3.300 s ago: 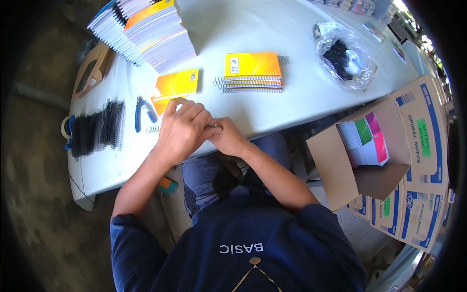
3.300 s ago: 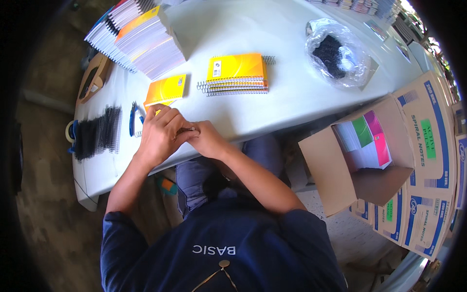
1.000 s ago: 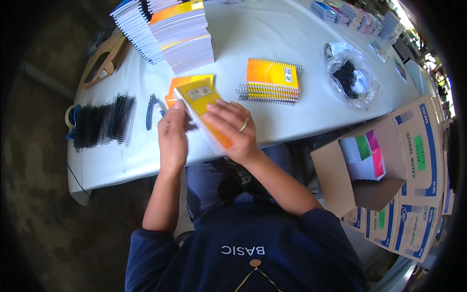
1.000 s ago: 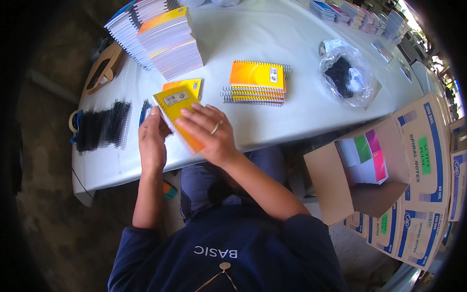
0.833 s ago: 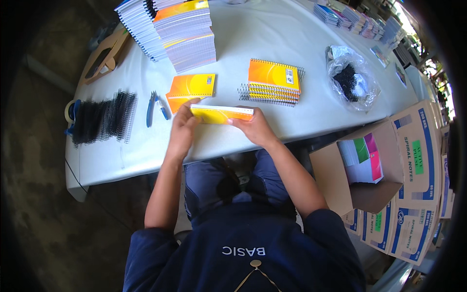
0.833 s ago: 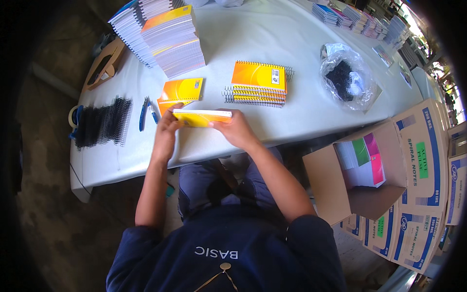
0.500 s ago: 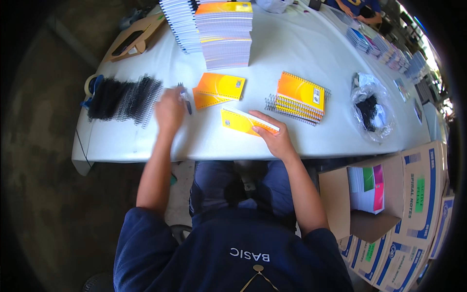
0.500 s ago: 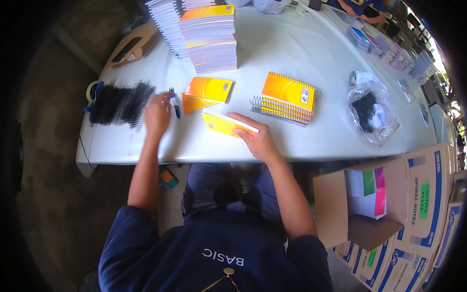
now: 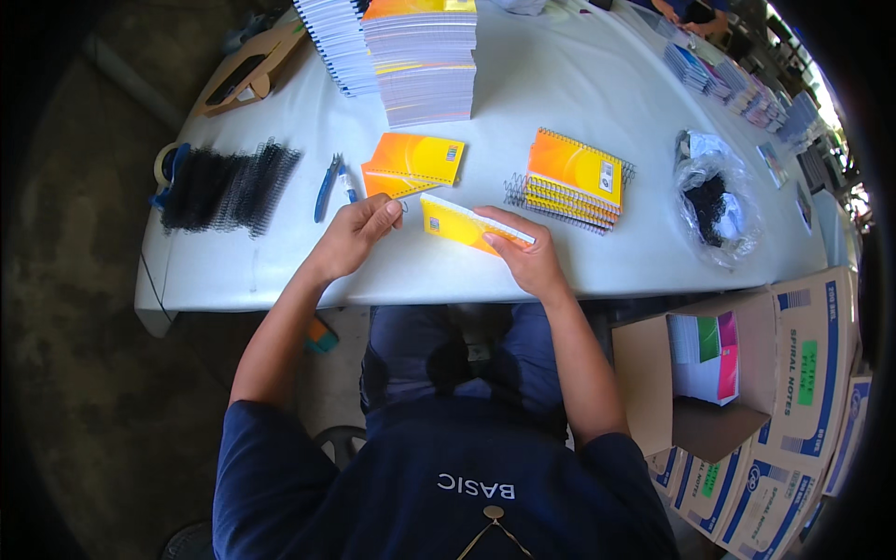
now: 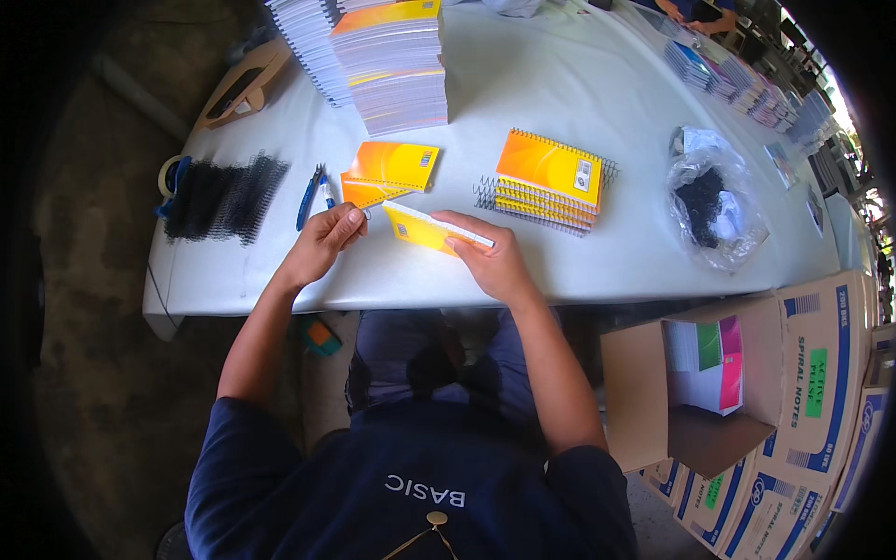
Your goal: The person assembles spiral notebooks by sliding a plastic coil spine through the pre-punched holes of a stack of pages and covers, then twisting the coil by hand and using a pair of pliers to trim and crimp the ends.
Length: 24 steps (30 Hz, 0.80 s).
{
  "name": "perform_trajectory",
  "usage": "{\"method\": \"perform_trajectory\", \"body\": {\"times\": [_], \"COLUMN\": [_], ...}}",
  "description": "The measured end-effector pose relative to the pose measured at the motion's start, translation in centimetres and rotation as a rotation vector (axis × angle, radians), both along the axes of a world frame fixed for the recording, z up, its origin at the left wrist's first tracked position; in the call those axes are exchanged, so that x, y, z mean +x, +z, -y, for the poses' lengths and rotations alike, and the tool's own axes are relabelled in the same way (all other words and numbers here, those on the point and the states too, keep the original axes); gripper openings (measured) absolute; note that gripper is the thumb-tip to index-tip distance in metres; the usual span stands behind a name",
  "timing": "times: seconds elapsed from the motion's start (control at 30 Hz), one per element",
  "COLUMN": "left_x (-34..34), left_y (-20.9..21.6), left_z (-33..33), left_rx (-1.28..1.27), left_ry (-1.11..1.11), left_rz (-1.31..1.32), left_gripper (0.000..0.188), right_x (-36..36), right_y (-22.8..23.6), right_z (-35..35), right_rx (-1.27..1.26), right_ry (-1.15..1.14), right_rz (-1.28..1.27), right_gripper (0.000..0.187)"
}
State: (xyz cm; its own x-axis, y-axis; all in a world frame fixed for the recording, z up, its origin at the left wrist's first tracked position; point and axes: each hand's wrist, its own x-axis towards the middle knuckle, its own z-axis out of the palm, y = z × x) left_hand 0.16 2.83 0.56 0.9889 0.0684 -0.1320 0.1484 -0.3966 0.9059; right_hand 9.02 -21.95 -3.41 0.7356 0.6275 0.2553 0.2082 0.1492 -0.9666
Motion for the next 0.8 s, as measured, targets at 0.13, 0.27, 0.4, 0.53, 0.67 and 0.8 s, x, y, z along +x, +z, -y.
{"method": "perform_trajectory", "body": {"times": [0.13, 0.27, 0.4, 0.53, 0.67, 0.8], "left_x": [0.8, 1.7, 2.8, 3.8, 4.7, 4.3], "left_y": [1.1, 2.4, 3.0, 3.4, 3.8, 4.1], "left_z": [0.8, 1.3, 0.8, -0.1, -1.5, -0.5], "left_rx": [0.015, -0.030, -0.184, -0.391, -0.502, 0.133], "left_ry": [-0.046, -0.082, -0.014, -0.051, -0.111, -0.289], "left_rz": [-0.037, -0.138, -0.303, -0.533, -0.621, 0.079], "left_gripper": [0.045, 0.047, 0.048, 0.047, 0.042, 0.022], "right_x": [-0.1, -0.1, -0.1, -0.1, -0.3, -0.1], "right_y": [0.0, -0.2, 0.0, -0.3, 0.2, -0.2], "right_z": [-0.2, -0.1, -0.2, -0.2, -0.1, -0.1], "right_rx": [-0.002, -0.010, -0.011, -0.005, -0.010, -0.015], "right_ry": [0.013, 0.013, 0.003, 0.009, 0.025, 0.011], "right_rz": [-0.039, -0.053, -0.037, -0.015, -0.002, -0.024], "right_gripper": [0.031, 0.030, 0.029, 0.029, 0.030, 0.028]}}
